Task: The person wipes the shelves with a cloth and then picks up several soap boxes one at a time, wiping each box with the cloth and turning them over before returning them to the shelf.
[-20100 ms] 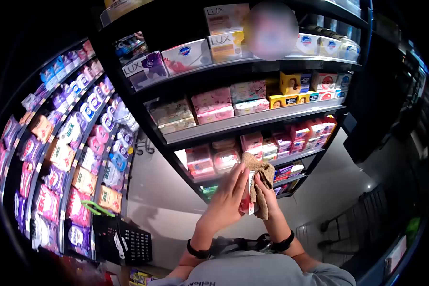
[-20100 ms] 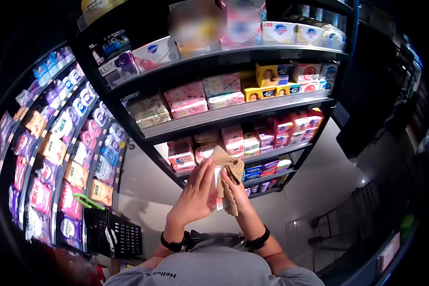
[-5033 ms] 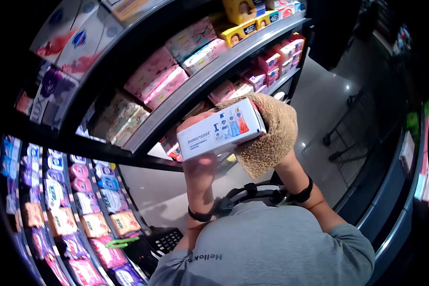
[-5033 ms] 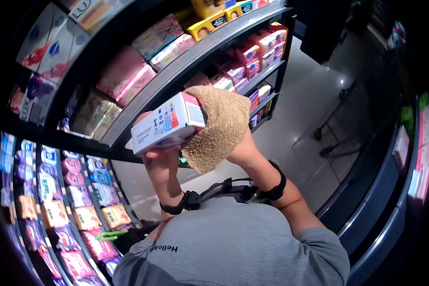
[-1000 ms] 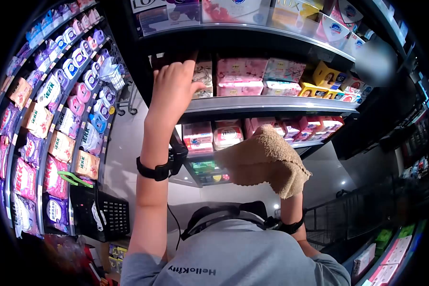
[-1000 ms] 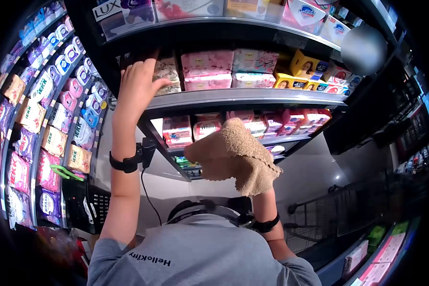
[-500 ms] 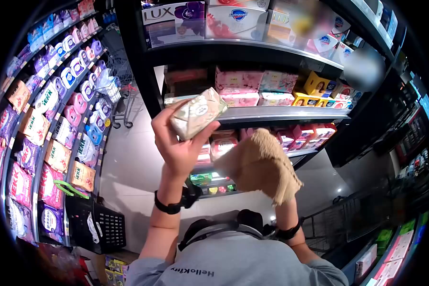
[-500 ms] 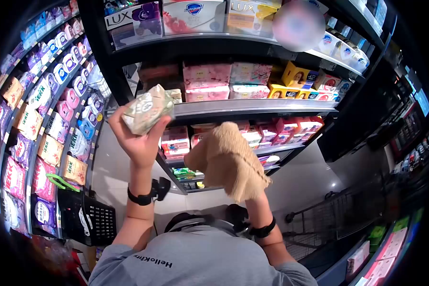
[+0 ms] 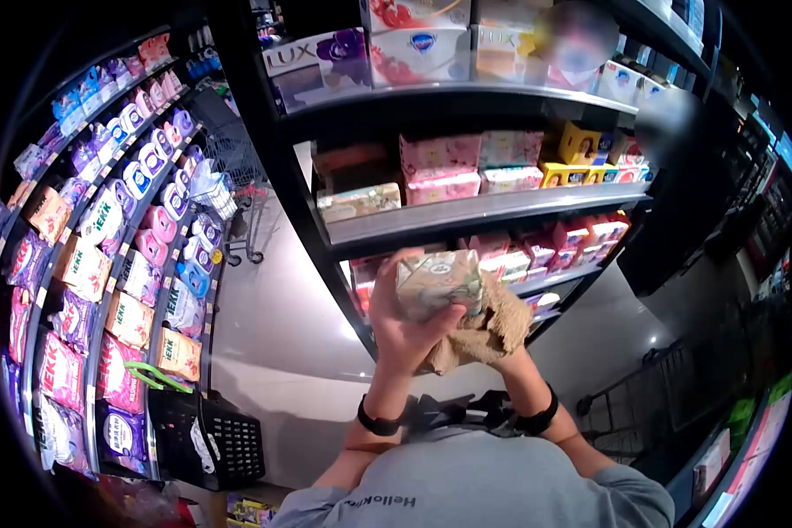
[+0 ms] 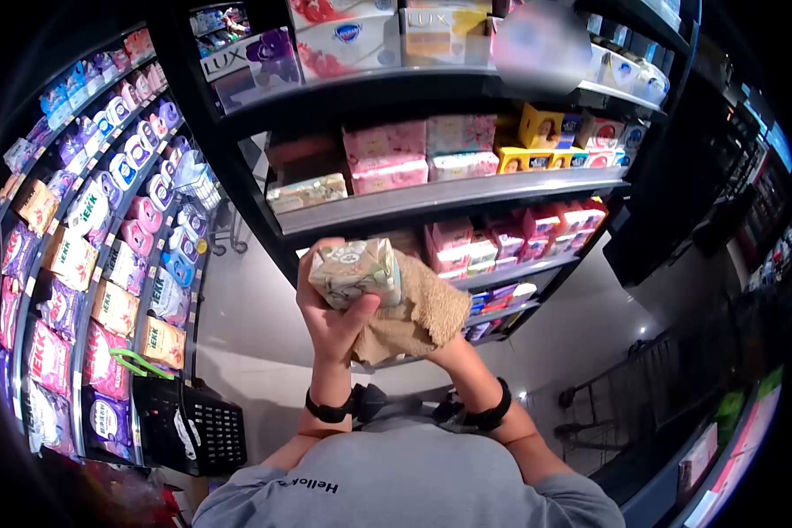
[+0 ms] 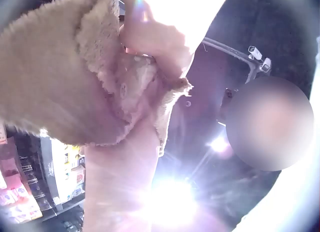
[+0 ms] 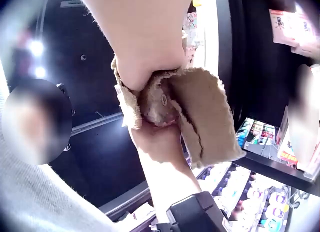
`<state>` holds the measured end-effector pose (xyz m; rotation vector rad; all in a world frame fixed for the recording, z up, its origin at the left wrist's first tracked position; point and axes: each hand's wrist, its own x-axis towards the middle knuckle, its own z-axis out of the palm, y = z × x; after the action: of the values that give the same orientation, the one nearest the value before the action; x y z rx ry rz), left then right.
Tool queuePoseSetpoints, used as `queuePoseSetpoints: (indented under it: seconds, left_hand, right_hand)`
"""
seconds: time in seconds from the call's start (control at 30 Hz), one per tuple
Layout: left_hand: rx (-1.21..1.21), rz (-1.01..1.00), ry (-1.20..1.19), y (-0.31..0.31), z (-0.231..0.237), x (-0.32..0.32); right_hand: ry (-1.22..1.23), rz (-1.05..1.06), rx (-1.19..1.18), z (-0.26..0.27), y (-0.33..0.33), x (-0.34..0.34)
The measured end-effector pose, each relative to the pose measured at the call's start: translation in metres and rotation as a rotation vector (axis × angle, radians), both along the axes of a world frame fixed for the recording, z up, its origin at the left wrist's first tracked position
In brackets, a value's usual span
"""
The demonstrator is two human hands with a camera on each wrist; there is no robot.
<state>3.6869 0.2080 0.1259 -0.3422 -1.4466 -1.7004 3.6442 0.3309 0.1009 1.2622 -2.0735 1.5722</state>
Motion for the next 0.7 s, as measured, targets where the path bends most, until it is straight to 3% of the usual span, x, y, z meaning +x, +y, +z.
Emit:
queuePoseSetpoints:
  seconds: [0.07, 0.13, 0.17, 0.2, 0.27, 0.37, 0.4, 0.47, 0.5, 0.53, 0.6, 0.63, 0.7]
  left_hand:
    - [-0.184, -0.008, -0.071, -0.005, 0.008, 0.005]
    - [-0.152, -0.156, -0.066, -0.003, 0.006, 0.002]
    - [-0.115, -0.203, -0.099, 0.001, 0.006, 0.005]
    - [-0.035, -0.237, -0.112, 0.003, -0.002, 0.005]
    - [0.041, -0.292, -0.112, 0.007, -0.004, 0.006]
    - [-0.080, -0.261, -0.092, 0.001, -0.002, 0.007]
    - [-0.091, -0.293, -0.115, -0.002, -0.004, 0.007]
    - [0.063, -0.398, -0.079, 0.006, -0.003, 0.009]
    - [0.098, -0.362, -0.274, 0.000, -0.012, 0.009]
    - [0.097, -0.367, -0.277, 0.002, -0.013, 0.009]
    - [0.177, -0.352, -0.346, 0.008, -0.005, 0.010]
    - [-0.083, -0.280, -0.160, 0.002, -0.016, 0.002]
    - [-0.137, -0.244, -0.115, 0.000, -0.019, -0.007]
  right_hand:
    - [-0.248, 0.051, -0.107, 0.005, 0.000, 0.006]
    - [-0.484, 0.258, -0.516, 0.026, -0.006, 0.020]
    - [-0.523, 0.196, -0.422, 0.019, -0.004, 0.017]
    - [-0.503, 0.264, -0.493, 0.014, -0.004, 0.017]
    - [-0.408, 0.153, -0.374, 0.012, -0.005, 0.016]
    - [-0.468, 0.266, -0.556, 0.012, -0.009, 0.017]
    - [-0.370, 0.225, -0.490, 0.011, -0.009, 0.018]
    - [-0.537, 0.376, -0.595, 0.006, -0.008, 0.020]
    - [-0.409, 0.317, -0.448, 0.008, -0.005, 0.017]
    - [-0.550, 0.361, -0.523, 0.007, -0.005, 0.016]
    - [-0.400, 0.252, -0.373, -0.001, -0.001, 0.011]
    - [-0.029, 0.011, -0.154, -0.015, 0.000, -0.001]
    - [-0.059, 0.045, -0.180, -0.004, 0.000, 0.008]
